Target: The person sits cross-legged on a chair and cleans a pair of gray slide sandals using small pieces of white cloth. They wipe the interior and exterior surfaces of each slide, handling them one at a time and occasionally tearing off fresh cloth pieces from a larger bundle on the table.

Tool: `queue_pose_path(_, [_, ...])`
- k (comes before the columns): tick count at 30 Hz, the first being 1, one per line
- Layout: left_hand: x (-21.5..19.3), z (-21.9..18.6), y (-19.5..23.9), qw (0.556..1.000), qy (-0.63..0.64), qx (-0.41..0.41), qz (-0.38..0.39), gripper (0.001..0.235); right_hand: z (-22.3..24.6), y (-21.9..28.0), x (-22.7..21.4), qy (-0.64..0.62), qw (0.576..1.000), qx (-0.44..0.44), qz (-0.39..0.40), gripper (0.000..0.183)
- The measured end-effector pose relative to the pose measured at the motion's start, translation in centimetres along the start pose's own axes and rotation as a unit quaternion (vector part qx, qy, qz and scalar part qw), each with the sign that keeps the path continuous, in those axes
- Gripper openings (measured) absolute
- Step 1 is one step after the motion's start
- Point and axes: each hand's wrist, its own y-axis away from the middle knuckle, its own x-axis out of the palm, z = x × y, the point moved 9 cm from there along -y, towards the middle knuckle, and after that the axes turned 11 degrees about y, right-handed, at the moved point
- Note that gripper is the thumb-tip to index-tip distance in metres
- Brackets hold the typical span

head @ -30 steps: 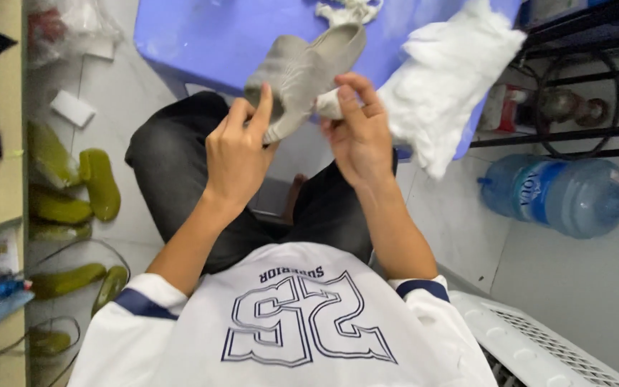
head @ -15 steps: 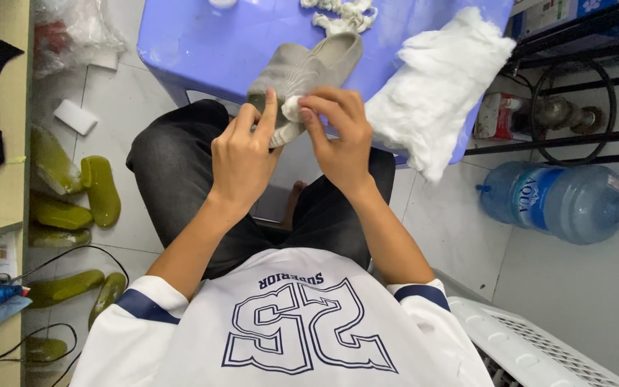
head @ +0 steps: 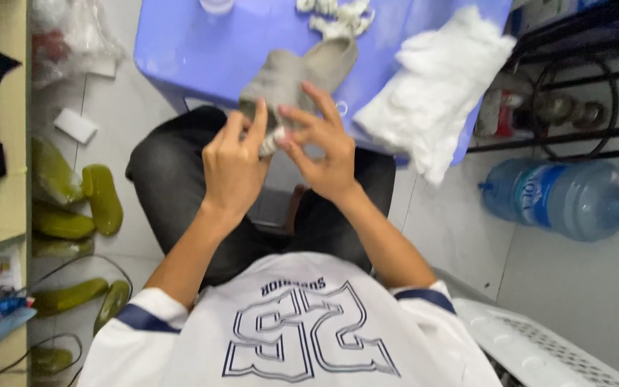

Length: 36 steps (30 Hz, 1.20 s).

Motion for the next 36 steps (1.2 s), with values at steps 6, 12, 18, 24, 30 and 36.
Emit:
queue_pose_path(6, [1.5, 0.8, -0.7, 1.000, -0.027, -0.012, 0.006, 0.100, -2.7, -3.2, 0.3, -0.035, 0.991, 0.103, -0.074, 0.021])
queue_pose_path(12, [1.8, 0.5, 0.7, 1.000, 0.003, -0.010, 0.016, 0.088, -2.3, 0.0, 0.7, 0.021, 0.995, 0.077, -0.054, 0.026])
queue_pose_path(18, [1.2, 1.3, 0.3, 0.998, 0.033, -0.045, 0.006, 0.078, -2.0, -2.1, 1.4, -0.029, 0.985, 0.168, -0.027, 0.030])
queue_pose_path(24, [2.0, 1.6, 0.8, 0.998, 0.048, -0.038, 0.020, 0.079, -3.8, -2.9, 1.2, 0.033, 0.992, 0.103, -0.071, 0.028])
queue_pose_path(30, [1.6, 2.7, 1.0, 0.997, 0.052, -0.052, 0.001, 0.075, -6.0, -5.0, 2.1, 0.013, 0.985, 0.168, -0.022, 0.029])
queue_pose_path(36, [2.0, 2.1, 1.8, 1.000, 0.010, 0.005, 0.007, 0.096, -8.2, -6.3, 0.9, 0.060, 0.992, 0.111, -0.019, 0.021])
